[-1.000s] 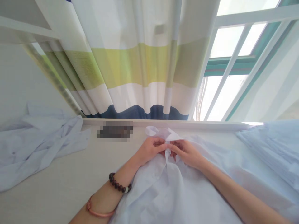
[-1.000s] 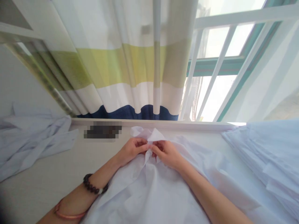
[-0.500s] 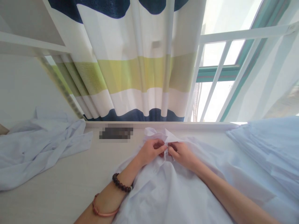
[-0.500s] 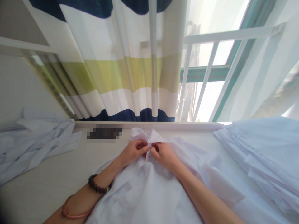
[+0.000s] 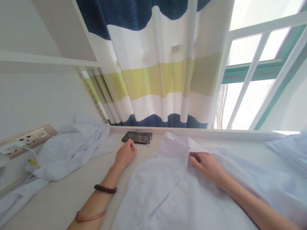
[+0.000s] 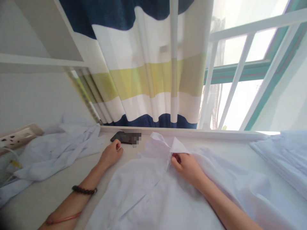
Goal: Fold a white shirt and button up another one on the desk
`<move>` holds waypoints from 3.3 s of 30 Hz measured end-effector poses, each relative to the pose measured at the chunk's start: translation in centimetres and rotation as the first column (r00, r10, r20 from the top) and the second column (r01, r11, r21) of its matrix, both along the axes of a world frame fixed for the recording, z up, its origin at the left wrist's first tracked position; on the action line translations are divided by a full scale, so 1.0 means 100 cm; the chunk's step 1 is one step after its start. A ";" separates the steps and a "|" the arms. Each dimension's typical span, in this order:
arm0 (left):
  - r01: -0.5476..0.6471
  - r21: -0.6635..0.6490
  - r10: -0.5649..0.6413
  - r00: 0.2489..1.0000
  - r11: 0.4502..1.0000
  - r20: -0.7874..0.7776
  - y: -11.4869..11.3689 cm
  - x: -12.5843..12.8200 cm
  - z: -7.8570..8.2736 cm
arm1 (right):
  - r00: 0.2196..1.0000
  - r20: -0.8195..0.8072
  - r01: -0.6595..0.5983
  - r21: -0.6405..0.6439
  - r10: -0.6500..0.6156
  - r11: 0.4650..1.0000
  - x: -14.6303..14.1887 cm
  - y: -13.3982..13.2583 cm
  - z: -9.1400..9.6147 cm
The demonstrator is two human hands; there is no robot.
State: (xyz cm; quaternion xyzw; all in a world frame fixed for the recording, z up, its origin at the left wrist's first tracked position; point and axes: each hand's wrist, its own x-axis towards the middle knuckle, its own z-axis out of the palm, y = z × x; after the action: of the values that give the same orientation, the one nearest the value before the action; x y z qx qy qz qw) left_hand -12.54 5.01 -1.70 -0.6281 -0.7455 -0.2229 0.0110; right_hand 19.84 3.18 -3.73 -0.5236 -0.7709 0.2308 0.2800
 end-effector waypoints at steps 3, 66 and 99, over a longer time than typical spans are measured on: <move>-0.006 -0.063 0.001 0.997 0.998 -0.079 0.000 -0.001 -0.006 | 1.000 0.015 -0.003 0.005 0.003 1.000 0.000 0.000 -0.001; 0.621 0.006 -0.190 0.230 0.784 0.954 -0.004 0.158 -0.004 | 0.815 -0.487 0.157 -0.337 -0.314 0.928 0.041 -0.017 0.028; 0.729 -0.080 -0.159 0.254 0.680 0.954 0.003 0.140 -0.005 | 0.905 -0.421 -0.226 -0.345 0.064 0.911 0.042 -0.017 0.018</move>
State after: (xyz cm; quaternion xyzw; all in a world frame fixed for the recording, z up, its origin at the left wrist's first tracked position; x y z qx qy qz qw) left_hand 1.45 5.31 -2.16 -0.5743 -0.4339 -0.3052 -0.6235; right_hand 24.01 1.45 -1.93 -0.4497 -0.6737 0.5009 0.3049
